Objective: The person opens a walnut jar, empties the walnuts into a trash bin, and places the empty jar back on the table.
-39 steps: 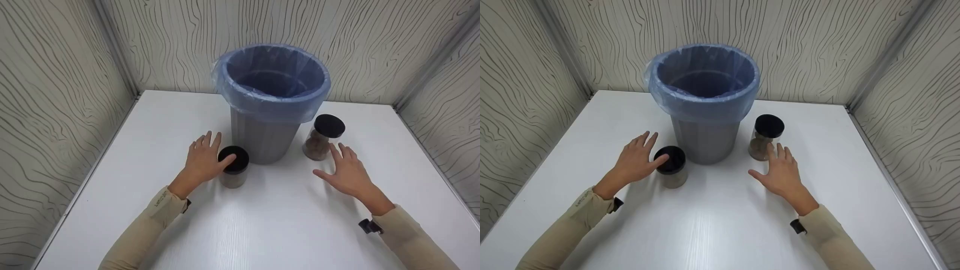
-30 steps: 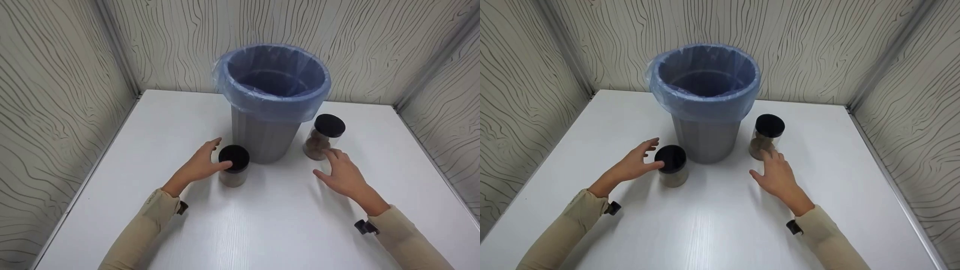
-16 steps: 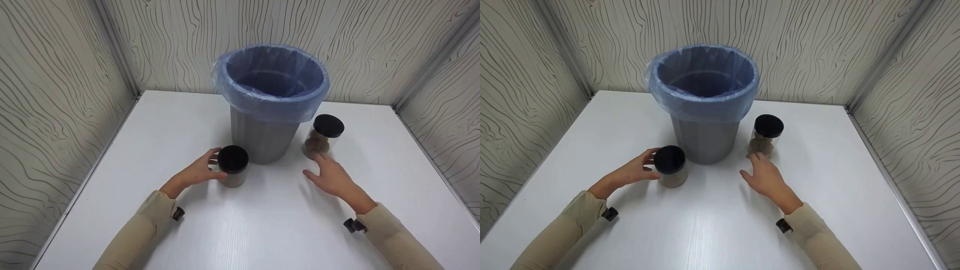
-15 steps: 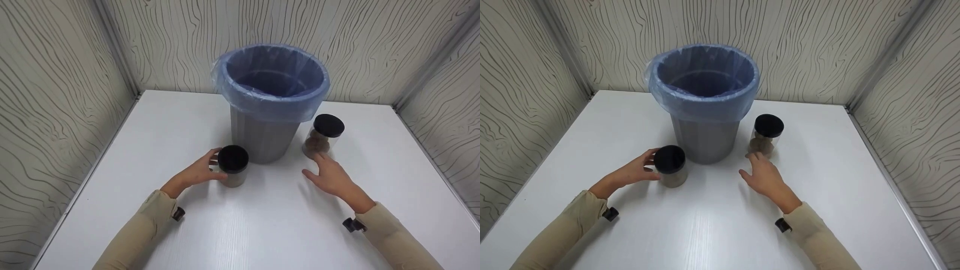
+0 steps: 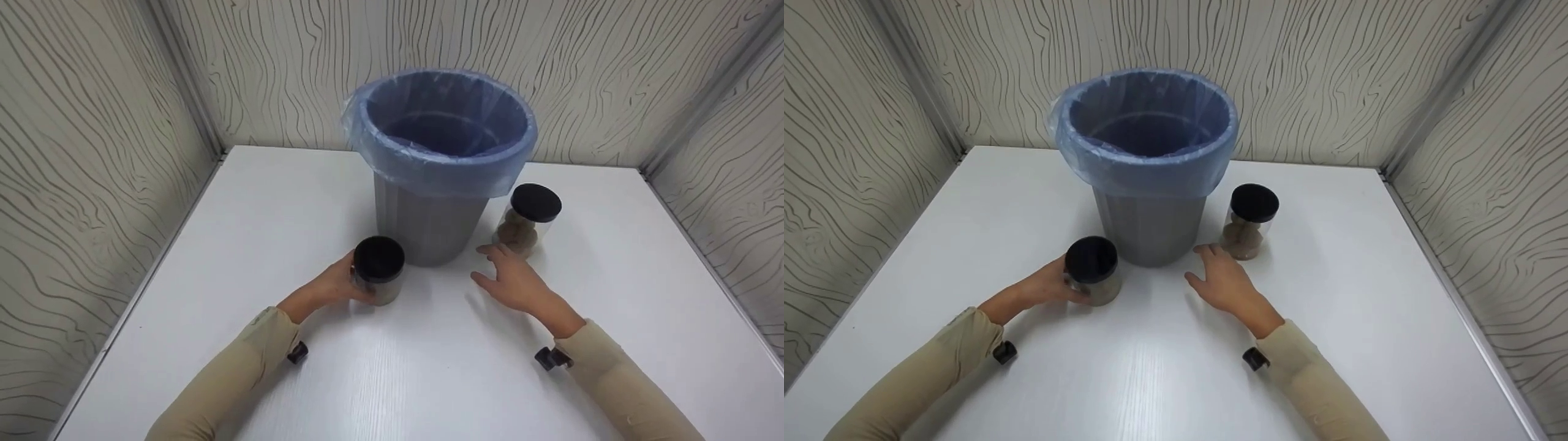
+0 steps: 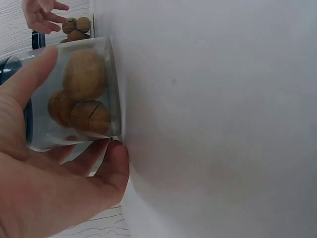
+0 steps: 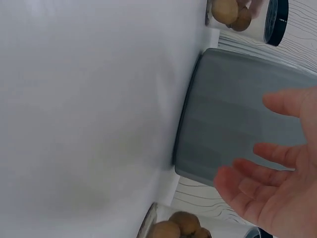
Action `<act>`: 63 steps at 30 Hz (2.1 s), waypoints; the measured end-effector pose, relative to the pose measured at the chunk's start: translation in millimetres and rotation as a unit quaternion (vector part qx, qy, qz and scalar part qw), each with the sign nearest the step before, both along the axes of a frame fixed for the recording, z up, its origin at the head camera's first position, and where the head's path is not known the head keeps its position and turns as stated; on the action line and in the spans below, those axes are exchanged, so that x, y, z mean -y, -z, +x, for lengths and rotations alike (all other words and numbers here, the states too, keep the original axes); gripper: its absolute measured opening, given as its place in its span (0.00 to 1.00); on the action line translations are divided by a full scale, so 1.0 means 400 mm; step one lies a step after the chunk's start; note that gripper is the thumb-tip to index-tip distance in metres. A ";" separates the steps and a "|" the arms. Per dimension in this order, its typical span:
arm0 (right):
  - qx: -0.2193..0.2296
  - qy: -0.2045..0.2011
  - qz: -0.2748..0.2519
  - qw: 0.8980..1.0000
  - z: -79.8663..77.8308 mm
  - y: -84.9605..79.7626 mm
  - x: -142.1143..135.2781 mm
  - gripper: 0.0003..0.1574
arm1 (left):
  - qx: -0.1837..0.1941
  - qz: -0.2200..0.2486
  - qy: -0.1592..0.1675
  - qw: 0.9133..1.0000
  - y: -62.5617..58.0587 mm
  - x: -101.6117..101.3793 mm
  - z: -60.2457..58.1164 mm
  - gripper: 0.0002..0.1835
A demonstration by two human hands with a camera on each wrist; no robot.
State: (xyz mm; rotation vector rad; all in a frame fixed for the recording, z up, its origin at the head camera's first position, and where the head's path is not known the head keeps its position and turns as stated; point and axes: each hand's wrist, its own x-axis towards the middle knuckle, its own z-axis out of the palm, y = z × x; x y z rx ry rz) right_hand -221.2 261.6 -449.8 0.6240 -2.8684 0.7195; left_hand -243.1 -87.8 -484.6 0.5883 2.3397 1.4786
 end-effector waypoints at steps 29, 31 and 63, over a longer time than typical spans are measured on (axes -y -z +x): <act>0.044 -0.067 -0.015 0.997 0.003 -0.018 0.095 0.32 | -0.033 -0.030 -0.017 0.999 -0.019 -0.046 0.010 0.47; 0.048 -0.074 -0.020 0.996 0.005 -0.022 0.098 0.31 | -0.034 -0.024 -0.014 0.999 -0.021 -0.051 0.011 0.47; 0.032 -0.087 -0.099 0.991 0.026 -0.069 0.110 0.32 | -0.178 -0.059 -0.030 0.982 -0.089 -0.192 0.053 0.30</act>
